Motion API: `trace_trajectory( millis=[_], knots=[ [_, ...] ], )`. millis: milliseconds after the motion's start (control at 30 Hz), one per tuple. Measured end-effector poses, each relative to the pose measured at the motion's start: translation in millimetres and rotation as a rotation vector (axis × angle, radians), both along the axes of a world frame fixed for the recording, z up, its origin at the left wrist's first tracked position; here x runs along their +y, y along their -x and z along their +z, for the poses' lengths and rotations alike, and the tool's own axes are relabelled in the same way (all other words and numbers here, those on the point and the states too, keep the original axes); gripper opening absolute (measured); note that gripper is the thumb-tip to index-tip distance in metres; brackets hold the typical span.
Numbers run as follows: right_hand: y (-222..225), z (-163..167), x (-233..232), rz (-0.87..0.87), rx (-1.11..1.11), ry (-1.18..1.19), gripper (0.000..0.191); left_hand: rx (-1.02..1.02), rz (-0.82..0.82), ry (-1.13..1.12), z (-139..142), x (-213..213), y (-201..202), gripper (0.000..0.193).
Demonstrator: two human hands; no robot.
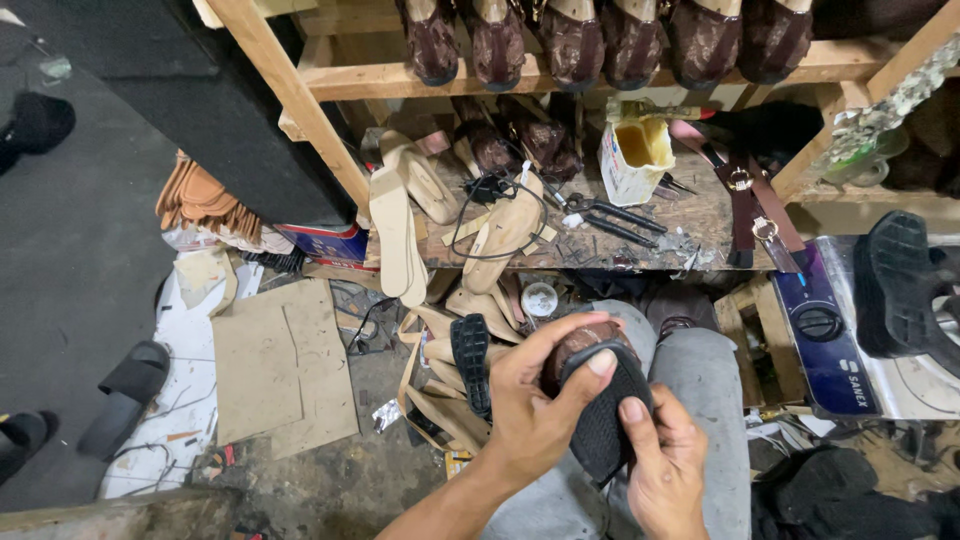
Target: The person sits on the floor and attaches a black rubber sole to a brown sandal upper, pressing the sole against the shoe body. They use a curved wooden pressing tool to press and smooth the sole edges around the shoe, then press the assembled sandal by hand and place it on the shelf with finished sandals.
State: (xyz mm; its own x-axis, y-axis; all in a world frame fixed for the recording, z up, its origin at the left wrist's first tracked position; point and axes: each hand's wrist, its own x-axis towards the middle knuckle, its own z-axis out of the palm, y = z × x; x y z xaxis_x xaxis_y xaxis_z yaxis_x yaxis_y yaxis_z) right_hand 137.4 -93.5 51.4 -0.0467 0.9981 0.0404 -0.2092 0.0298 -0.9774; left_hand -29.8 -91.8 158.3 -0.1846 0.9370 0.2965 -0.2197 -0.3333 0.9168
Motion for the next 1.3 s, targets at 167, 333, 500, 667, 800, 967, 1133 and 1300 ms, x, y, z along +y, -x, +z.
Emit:
trace_trajectory(
  millis=[167,333,500,667,800,967,1133,1300],
  knots=[
    [8,0,4,0.039,0.013,0.036,0.020,-0.036,-0.124,0.109,10,2,16,0.038],
    [13,4,5,0.074,-0.051,0.024,0.020,0.004,-0.113,0.157,12,3,20,0.033],
    [21,16,7,0.116,-0.167,0.052,0.022,-0.078,-0.110,0.146,1,6,29,0.031],
    [31,32,14,0.201,-0.376,0.216,0.025,-0.117,-0.067,0.143,-16,17,53,0.034],
    [42,41,14,0.224,-0.568,0.095,0.036,-0.171,-0.014,0.123,-28,24,75,0.036],
    [56,50,14,0.204,-0.676,-0.003,0.034,-0.308,0.000,0.163,-35,29,92,0.036],
    [64,60,22,0.266,-0.754,0.102,0.040,-0.321,0.031,0.224,-37,28,99,0.037],
    [67,66,24,0.264,-0.752,0.126,0.040,-0.307,0.037,0.223,-35,28,101,0.039]
  ],
)
